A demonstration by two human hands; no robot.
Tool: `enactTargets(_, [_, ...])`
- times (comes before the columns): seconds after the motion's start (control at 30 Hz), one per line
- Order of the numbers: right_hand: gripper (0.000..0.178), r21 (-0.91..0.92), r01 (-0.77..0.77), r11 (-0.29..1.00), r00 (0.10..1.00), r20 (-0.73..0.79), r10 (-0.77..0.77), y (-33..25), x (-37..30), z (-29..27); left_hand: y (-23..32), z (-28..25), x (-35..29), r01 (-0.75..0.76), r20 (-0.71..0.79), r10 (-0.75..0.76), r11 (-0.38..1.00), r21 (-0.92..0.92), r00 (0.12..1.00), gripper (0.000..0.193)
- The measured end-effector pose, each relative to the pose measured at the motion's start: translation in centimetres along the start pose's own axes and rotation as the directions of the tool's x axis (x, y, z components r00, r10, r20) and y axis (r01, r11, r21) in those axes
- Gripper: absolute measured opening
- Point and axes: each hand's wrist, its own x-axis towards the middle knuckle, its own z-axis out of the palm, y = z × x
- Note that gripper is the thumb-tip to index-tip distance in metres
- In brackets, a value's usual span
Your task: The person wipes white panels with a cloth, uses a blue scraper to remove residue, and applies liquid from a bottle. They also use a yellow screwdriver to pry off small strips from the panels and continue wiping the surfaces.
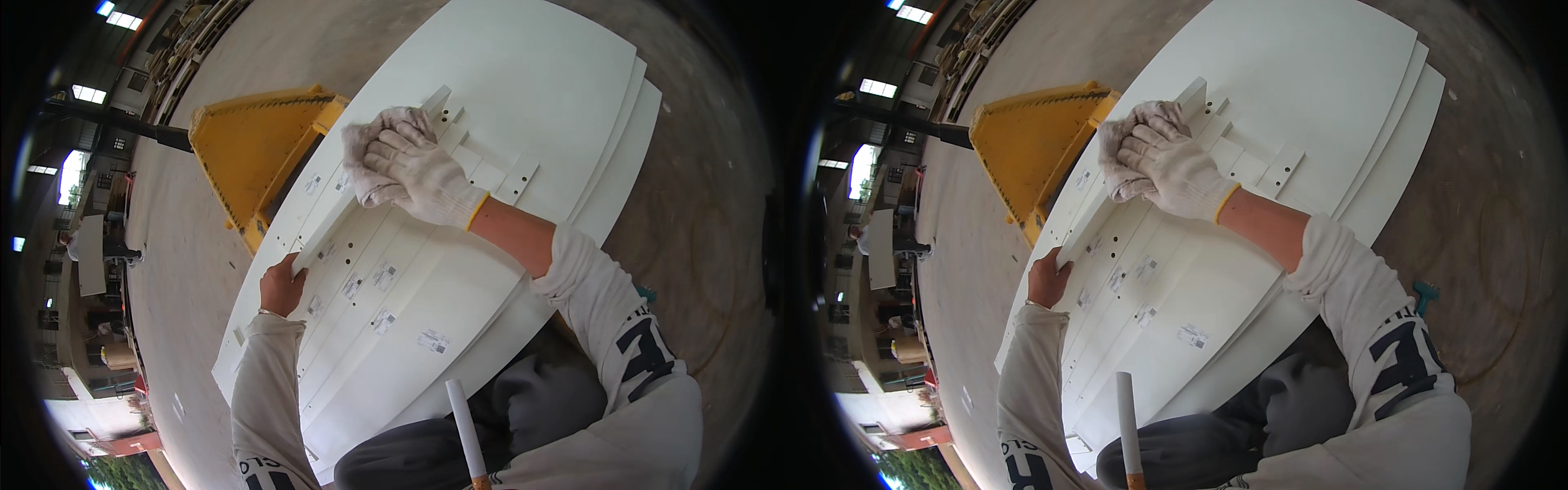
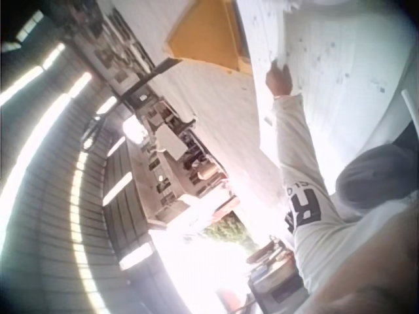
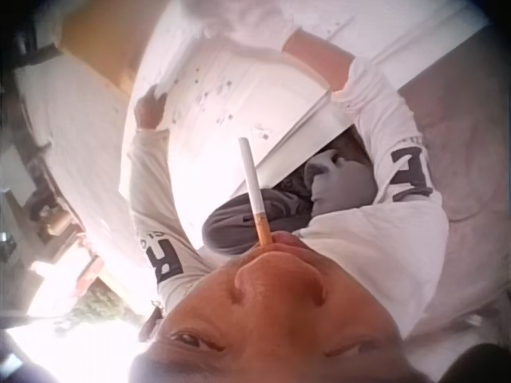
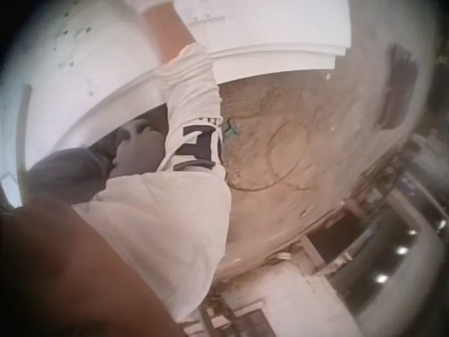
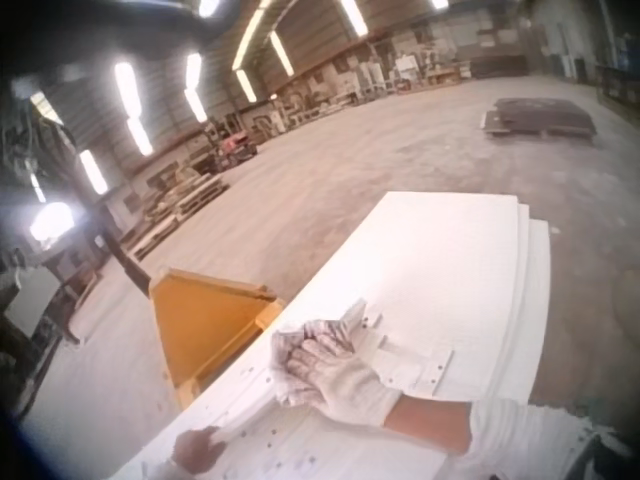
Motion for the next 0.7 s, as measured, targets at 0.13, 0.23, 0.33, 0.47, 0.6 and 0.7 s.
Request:
enactTargets(0.13, [0.054,-0.128,-0.134,0.983,0.991,-0.039,0.13,4.0,1.1,1.2,-0.2,0.6,0.1,-0.03,-0.051,0.029,0.999,-0.019,0.998,0.033])
enactTargets(0.23, [0.038,0.043,-0.698,0.714,0.705,0.215,0.676,6.9,4.3,-3.8,-0.9,0.3,-0.4,-0.034,-0.052,0.033,0.999,-0.009,0.998,0.034])
enactTargets(0.33, [0.033,0.489,-0.841,0.232,0.416,0.309,0.855,15.4,4.4,-4.4,-1.3,1.7,1.4,-0.094,-0.122,0.088,0.995,-0.044,0.989,0.033])
enactTargets(0.47, [0.027,0.958,-0.273,-0.084,0.302,0.169,0.938,13.3,2.4,-2.6,-1.0,0.4,0.6,-0.034,-0.081,0.033,0.999,-0.008,0.996,0.033])
enactTargets(0.6, [0.029,0.688,-0.503,0.524,0.656,-0.091,0.749,9.0,1.5,-2.7,-1.4,-1.1,0.0,-0.031,-0.058,0.025,0.995,-0.094,0.998,0.031])
enactTargets(0.7, [0.037,0.042,-0.423,0.905,0.899,-0.109,0.425,8.0,1.2,-3.2,-0.1,-2.3,-0.7,-0.053,-0.039,0.047,0.98,-0.192,0.998,0.024])
